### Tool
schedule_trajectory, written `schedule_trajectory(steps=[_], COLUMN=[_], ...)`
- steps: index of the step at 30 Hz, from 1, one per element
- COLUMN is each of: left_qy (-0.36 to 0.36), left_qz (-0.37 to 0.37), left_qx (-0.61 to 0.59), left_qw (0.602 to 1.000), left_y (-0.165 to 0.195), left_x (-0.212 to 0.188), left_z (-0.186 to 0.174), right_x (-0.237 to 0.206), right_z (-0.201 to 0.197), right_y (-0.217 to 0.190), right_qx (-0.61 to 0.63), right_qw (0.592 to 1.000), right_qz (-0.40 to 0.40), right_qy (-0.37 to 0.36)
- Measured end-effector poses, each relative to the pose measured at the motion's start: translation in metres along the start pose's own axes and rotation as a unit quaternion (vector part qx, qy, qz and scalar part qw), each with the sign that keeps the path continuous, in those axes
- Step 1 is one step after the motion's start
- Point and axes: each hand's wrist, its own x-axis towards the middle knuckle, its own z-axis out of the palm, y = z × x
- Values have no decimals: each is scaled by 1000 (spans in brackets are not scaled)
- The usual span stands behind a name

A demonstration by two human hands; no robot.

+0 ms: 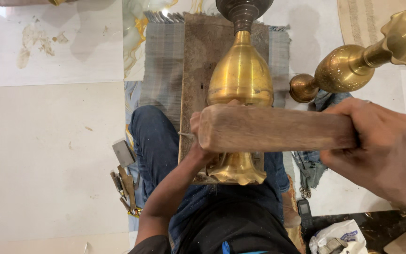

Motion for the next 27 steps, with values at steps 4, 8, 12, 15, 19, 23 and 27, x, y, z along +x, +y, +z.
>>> schedule_trajectory(steps=[4,8,12,15,19,23,27], left_qy=[-9,28,161,216,228,229,228], left_qz=[-21,-48,-7,-25,-59,-37,12], left_qx=[20,5,-68,-49,12,27,20], left_qw=[1000,998,985,975,972,972,973], left_y=[11,27,30,25,19,16,21], left_x=[4,10,14,9,-2,-4,2], left_z=[-1,-5,1,6,8,9,10], right_x=[12,13,13,25,34,39,52], right_z=[-12,-7,-3,2,6,-2,-21], right_y=[-6,-9,-11,-7,-1,-5,-22], right_qx=[-169,-241,-236,-86,-66,-8,-34], right_qw=[980,965,967,993,996,998,993], right_qz=[-101,-71,-86,-66,-48,-66,-103], right_qy=[-41,-78,-42,-46,-41,-4,-54])
